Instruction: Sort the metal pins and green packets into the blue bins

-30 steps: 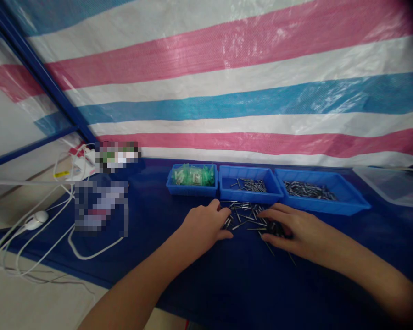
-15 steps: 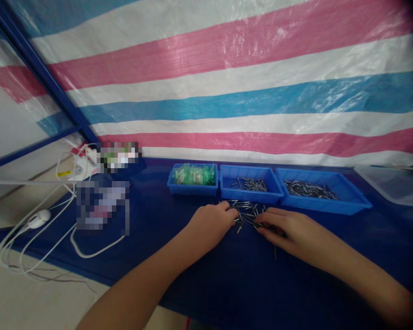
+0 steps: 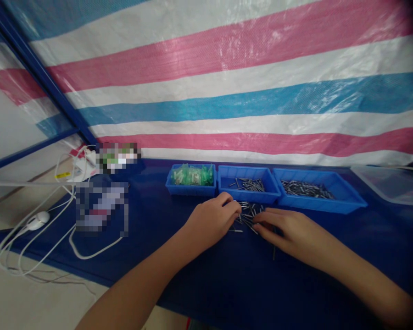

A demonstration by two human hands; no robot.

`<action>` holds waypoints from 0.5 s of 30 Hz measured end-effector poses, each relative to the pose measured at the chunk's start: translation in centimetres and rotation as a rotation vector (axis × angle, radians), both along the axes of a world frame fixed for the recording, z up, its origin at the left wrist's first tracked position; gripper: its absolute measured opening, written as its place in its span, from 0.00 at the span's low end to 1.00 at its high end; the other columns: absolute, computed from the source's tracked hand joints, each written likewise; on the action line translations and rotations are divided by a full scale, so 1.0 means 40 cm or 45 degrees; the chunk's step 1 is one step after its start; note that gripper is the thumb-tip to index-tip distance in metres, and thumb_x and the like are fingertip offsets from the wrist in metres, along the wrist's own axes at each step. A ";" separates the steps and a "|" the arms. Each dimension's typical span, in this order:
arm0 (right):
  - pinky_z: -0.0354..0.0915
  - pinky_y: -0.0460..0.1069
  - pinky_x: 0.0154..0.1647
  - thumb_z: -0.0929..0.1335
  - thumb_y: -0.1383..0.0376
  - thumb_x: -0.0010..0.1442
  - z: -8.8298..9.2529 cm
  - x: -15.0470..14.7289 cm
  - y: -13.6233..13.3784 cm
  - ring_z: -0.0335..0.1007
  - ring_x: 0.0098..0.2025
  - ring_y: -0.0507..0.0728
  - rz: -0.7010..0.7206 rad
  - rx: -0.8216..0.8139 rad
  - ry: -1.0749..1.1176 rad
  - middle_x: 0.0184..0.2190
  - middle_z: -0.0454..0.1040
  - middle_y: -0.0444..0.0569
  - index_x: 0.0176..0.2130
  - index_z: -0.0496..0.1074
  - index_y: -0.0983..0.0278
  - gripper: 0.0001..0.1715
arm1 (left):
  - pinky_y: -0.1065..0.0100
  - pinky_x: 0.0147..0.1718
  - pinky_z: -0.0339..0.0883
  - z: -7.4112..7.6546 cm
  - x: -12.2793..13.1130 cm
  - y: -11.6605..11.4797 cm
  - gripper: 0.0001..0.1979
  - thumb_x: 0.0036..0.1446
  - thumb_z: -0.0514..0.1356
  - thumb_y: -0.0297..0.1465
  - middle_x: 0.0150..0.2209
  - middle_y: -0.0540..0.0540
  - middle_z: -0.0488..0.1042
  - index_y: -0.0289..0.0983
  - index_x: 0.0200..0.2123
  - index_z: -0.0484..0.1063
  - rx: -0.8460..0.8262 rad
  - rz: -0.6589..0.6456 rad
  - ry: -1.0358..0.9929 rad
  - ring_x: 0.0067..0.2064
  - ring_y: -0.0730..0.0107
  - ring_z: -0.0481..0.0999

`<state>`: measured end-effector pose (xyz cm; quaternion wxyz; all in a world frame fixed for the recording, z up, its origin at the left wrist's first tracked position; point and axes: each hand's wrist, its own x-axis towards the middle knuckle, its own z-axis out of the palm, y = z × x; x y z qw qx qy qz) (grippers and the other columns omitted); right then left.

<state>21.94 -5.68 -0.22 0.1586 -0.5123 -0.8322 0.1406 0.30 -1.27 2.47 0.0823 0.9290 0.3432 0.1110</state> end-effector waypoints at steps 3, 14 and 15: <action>0.67 0.50 0.36 0.63 0.61 0.63 0.004 -0.013 -0.004 0.73 0.36 0.56 0.026 0.053 0.115 0.36 0.74 0.49 0.45 0.71 0.60 0.12 | 0.70 0.45 0.67 0.014 0.006 -0.008 0.11 0.66 0.48 0.32 0.45 0.46 0.70 0.38 0.42 0.69 -0.117 -0.046 -0.232 0.43 0.71 0.73; 0.67 0.49 0.38 0.62 0.57 0.64 0.027 -0.028 -0.007 0.71 0.36 0.55 -0.083 0.009 0.645 0.32 0.74 0.49 0.34 0.72 0.61 0.14 | 0.74 0.28 0.63 0.011 0.033 -0.027 0.08 0.59 0.57 0.35 0.28 0.50 0.72 0.36 0.35 0.71 -0.475 0.126 -0.750 0.27 0.76 0.69; 0.67 0.49 0.38 0.63 0.56 0.63 0.026 -0.024 -0.006 0.71 0.37 0.56 -0.132 0.012 0.701 0.32 0.75 0.48 0.35 0.73 0.61 0.14 | 0.74 0.27 0.62 0.009 0.034 -0.026 0.09 0.59 0.57 0.35 0.27 0.51 0.72 0.36 0.34 0.71 -0.495 0.140 -0.772 0.26 0.77 0.68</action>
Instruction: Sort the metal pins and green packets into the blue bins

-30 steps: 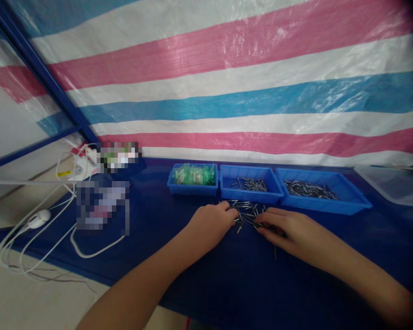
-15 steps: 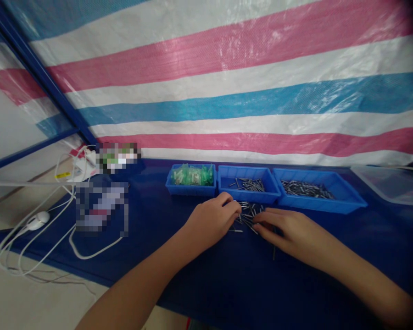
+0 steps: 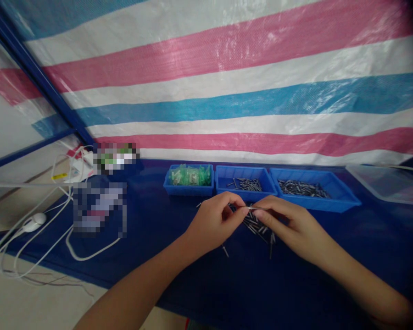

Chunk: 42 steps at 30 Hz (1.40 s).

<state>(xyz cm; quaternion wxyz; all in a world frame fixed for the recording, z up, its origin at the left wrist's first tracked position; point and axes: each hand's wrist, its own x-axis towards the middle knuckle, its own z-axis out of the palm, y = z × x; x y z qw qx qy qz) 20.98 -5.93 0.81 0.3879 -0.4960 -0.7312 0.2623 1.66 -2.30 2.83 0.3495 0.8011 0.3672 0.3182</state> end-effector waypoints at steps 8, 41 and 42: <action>0.68 0.47 0.32 0.68 0.54 0.58 -0.001 0.005 -0.001 0.71 0.31 0.53 -0.204 -0.054 0.286 0.30 0.75 0.46 0.34 0.74 0.61 0.14 | 0.76 0.24 0.58 -0.021 0.011 -0.007 0.09 0.57 0.59 0.36 0.25 0.52 0.70 0.35 0.35 0.71 -0.197 -0.012 -0.047 0.24 0.79 0.66; 0.61 0.55 0.30 0.60 0.54 0.61 -0.011 0.216 0.056 0.71 0.30 0.63 -0.918 0.198 -0.679 0.30 0.74 0.53 0.34 0.70 0.60 0.16 | 0.63 0.43 0.62 -0.051 -0.020 0.019 0.18 0.60 0.57 0.43 0.46 0.46 0.71 0.42 0.49 0.72 0.505 -0.172 0.774 0.45 0.62 0.69; 0.61 0.55 0.29 0.60 0.54 0.61 -0.016 0.229 0.063 0.71 0.31 0.64 -0.919 0.176 -0.759 0.31 0.74 0.53 0.34 0.71 0.60 0.17 | 0.63 0.41 0.62 -0.053 -0.020 0.019 0.16 0.61 0.57 0.42 0.46 0.46 0.72 0.42 0.48 0.73 0.516 -0.180 0.809 0.45 0.63 0.69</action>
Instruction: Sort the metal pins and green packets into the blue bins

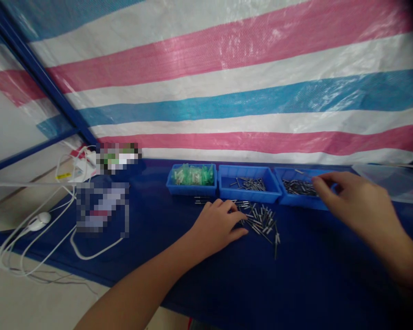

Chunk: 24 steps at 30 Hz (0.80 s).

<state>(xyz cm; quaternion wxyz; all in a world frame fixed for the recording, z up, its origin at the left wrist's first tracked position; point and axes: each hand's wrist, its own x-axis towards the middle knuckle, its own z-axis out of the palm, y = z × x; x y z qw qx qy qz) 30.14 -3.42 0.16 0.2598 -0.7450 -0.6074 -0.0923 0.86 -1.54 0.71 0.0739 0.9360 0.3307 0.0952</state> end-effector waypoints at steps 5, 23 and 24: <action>0.62 0.55 0.31 0.60 0.52 0.61 -0.017 0.005 0.015 0.72 0.33 0.64 0.024 -0.039 -0.068 0.32 0.73 0.53 0.37 0.71 0.61 0.18 | 0.64 0.39 0.59 0.007 0.003 -0.003 0.11 0.64 0.54 0.37 0.43 0.48 0.73 0.42 0.42 0.74 0.026 -0.025 0.103 0.43 0.65 0.70; 0.64 0.54 0.41 0.63 0.59 0.62 -0.017 -0.152 -0.024 0.70 0.37 0.59 0.610 0.139 0.014 0.32 0.75 0.49 0.35 0.72 0.62 0.12 | 0.63 0.37 0.57 -0.008 0.012 -0.005 0.09 0.63 0.55 0.36 0.40 0.49 0.74 0.40 0.41 0.71 0.135 -0.006 0.124 0.40 0.64 0.71; 0.64 0.54 0.42 0.63 0.59 0.62 -0.017 -0.158 -0.026 0.70 0.37 0.59 0.630 0.136 0.018 0.32 0.75 0.48 0.35 0.72 0.62 0.11 | 0.63 0.36 0.57 -0.009 0.013 -0.005 0.10 0.63 0.54 0.37 0.40 0.49 0.74 0.40 0.42 0.71 0.132 0.000 0.122 0.40 0.64 0.72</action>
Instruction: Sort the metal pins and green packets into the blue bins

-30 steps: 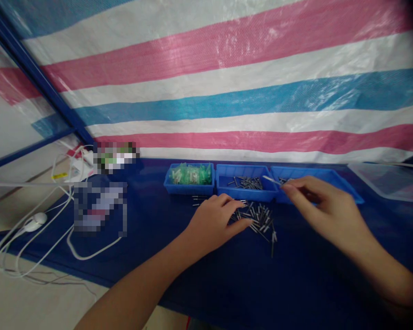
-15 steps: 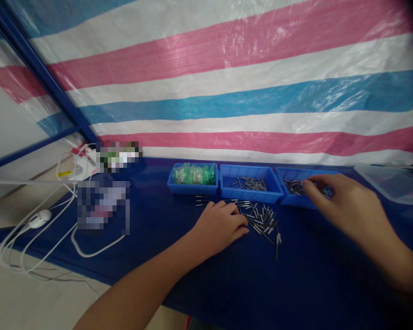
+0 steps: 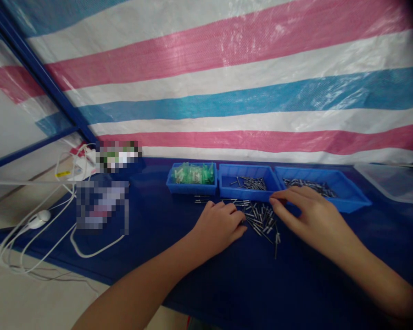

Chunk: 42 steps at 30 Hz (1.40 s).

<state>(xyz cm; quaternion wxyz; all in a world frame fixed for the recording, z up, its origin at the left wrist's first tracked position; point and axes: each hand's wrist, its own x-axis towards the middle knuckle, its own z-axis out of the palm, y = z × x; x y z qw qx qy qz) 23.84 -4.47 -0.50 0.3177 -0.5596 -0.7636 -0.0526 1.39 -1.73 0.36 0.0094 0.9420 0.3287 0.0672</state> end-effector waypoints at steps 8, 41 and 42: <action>0.63 0.55 0.43 0.63 0.61 0.63 0.002 -0.023 -0.006 0.72 0.35 0.57 0.104 -0.045 0.009 0.32 0.76 0.48 0.34 0.72 0.62 0.10 | 0.63 0.36 0.59 -0.002 0.003 0.004 0.08 0.64 0.53 0.32 0.39 0.50 0.75 0.41 0.42 0.71 -0.002 0.024 -0.010 0.39 0.65 0.73; 0.67 0.49 0.31 0.70 0.56 0.55 -0.008 -0.094 -0.041 0.71 0.33 0.56 0.203 -0.441 1.003 0.30 0.74 0.47 0.32 0.75 0.61 0.11 | 0.72 0.35 0.63 -0.002 0.033 -0.012 0.11 0.61 0.57 0.36 0.32 0.48 0.74 0.35 0.36 0.74 -0.661 0.020 -0.911 0.33 0.73 0.71; 0.67 0.49 0.31 0.69 0.56 0.56 -0.006 -0.094 -0.043 0.71 0.34 0.56 0.221 -0.429 0.964 0.30 0.74 0.48 0.33 0.75 0.61 0.10 | 0.72 0.34 0.63 -0.002 0.033 -0.011 0.10 0.60 0.58 0.36 0.33 0.48 0.73 0.35 0.36 0.74 -0.657 0.040 -0.939 0.33 0.74 0.70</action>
